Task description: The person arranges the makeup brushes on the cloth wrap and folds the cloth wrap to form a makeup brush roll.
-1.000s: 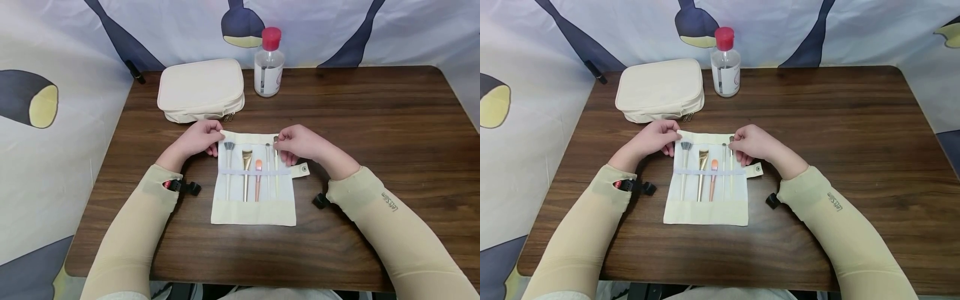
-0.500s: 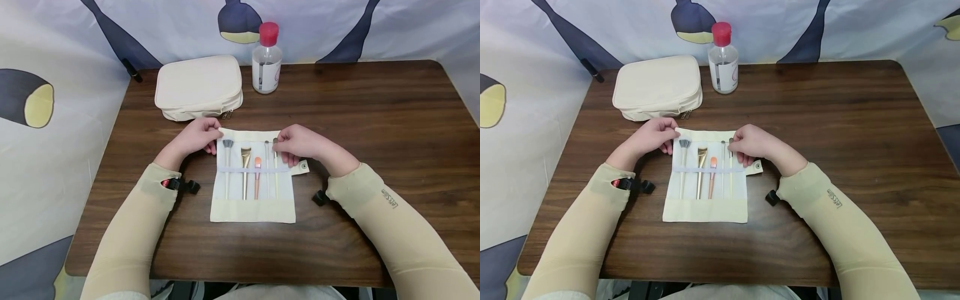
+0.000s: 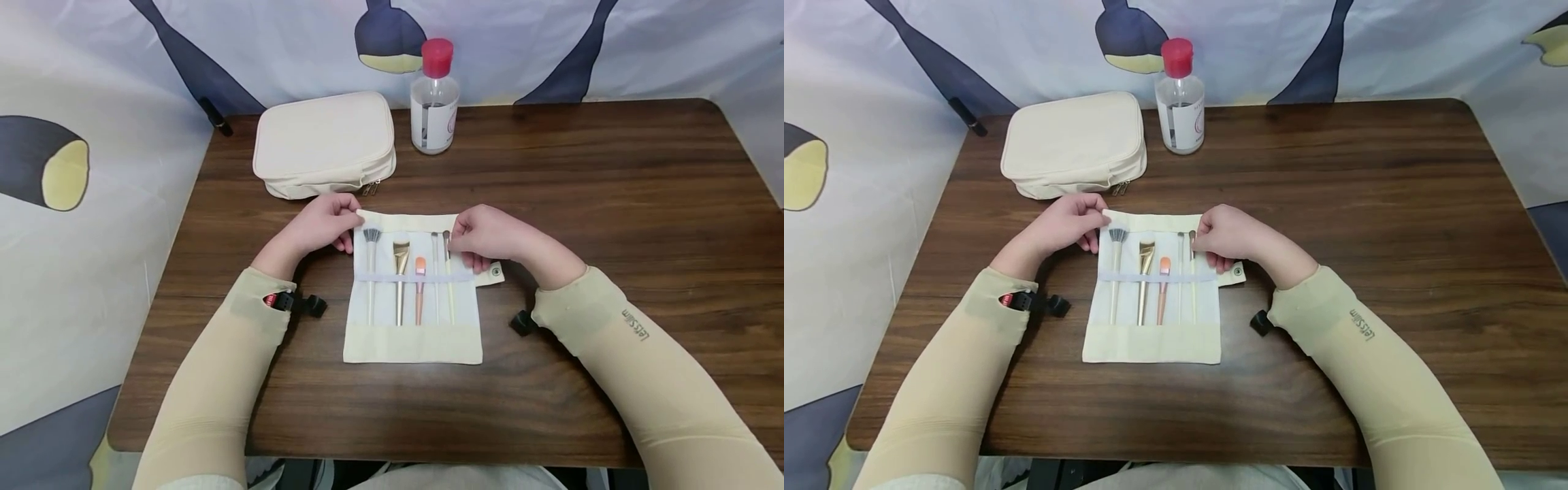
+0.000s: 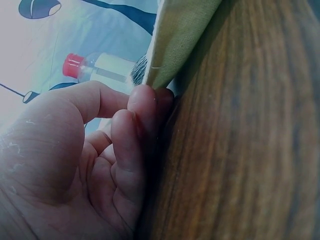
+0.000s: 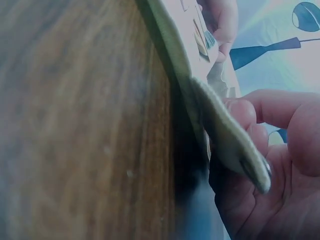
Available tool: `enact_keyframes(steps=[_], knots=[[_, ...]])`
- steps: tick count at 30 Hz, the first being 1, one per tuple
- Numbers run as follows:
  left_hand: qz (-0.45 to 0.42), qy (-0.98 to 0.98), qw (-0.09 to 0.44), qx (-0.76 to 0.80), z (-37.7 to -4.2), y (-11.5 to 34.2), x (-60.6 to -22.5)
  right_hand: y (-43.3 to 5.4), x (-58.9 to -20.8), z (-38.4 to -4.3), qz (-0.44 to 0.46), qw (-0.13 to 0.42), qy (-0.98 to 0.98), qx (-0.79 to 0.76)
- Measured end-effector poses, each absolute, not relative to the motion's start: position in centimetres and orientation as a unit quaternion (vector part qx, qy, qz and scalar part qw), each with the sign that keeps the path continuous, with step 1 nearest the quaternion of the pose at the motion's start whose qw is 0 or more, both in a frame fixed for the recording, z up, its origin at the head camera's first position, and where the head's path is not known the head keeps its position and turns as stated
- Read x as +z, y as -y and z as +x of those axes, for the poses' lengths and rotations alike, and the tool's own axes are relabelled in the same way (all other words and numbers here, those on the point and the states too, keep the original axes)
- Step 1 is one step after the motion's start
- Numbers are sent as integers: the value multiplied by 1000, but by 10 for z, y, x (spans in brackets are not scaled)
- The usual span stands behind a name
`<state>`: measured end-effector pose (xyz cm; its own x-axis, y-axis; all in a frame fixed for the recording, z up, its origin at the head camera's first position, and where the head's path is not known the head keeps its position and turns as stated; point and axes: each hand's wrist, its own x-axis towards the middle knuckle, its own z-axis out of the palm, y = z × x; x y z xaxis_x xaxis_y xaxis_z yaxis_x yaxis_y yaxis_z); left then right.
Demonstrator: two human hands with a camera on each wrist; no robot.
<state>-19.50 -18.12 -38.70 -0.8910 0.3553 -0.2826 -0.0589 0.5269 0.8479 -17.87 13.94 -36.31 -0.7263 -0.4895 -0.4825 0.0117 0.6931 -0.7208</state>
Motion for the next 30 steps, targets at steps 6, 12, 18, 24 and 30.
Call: enact_keyframes(steps=[6,12,18,24,30], knots=[[91,-846,224,476,-197,181,-383,-149,-346,-180,-144,333,-850,-381],[98,-847,214,476,-201,180,-378,-164,-322,-180,-148,298,-855,-399],[94,-851,216,470,-200,185,-376,-178,-306,-183,-143,268,-860,-410],[96,-847,221,473,-196,184,-381,-202,-303,-184,-109,241,-877,-400],[97,-846,227,472,-196,183,-386,-230,-318,-177,-104,250,-892,-361]])
